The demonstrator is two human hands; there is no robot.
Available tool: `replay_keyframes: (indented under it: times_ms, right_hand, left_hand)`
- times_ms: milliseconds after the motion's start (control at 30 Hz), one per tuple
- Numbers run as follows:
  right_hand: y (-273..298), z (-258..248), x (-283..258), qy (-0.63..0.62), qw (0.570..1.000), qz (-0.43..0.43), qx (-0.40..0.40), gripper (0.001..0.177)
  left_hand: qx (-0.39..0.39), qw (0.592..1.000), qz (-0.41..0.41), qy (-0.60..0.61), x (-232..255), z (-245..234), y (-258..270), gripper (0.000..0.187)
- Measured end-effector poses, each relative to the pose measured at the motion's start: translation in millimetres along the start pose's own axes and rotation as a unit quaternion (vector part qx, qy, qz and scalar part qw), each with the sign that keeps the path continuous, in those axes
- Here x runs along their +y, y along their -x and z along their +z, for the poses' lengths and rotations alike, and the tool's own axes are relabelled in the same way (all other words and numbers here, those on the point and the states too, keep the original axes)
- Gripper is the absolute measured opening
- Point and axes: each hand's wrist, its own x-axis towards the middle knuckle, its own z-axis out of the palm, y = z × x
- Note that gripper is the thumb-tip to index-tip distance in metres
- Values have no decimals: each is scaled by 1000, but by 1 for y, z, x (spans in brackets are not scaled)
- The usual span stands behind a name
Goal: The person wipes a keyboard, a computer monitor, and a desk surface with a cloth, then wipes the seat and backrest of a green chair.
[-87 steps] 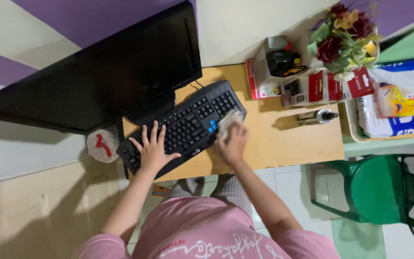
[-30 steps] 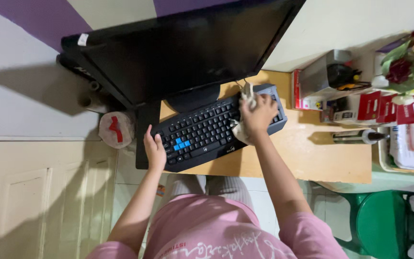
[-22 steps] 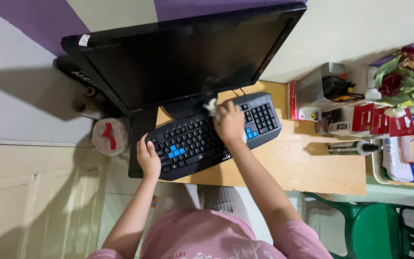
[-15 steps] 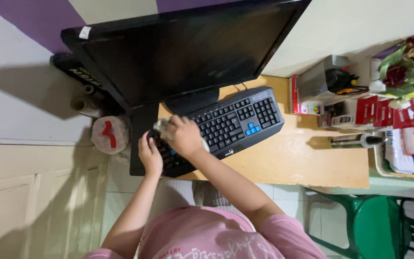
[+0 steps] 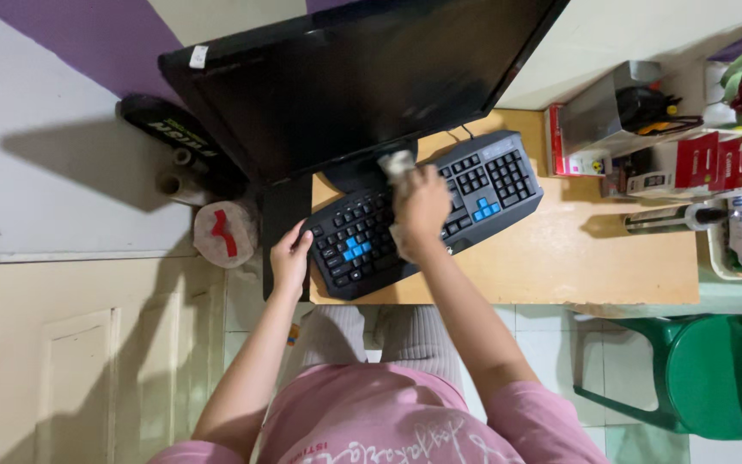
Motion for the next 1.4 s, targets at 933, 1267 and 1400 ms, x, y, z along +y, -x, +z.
replay_keyframes:
  times_ms: [933, 1267, 1400]
  right_hand:
    - [118, -26, -95, -73, 957, -233, -159, 17]
    - [105, -22, -95, -95, 978, -140, -125, 18]
    - [142, -35, -58, -114, 965, -194, -132, 15]
  left_hand:
    - [-90, 981, -129, 116, -20, -24, -19, 34]
    - [-91, 990, -105, -8, 2, -21, -17, 36]
    - [-49, 991, -53, -110, 8, -16, -10, 36]
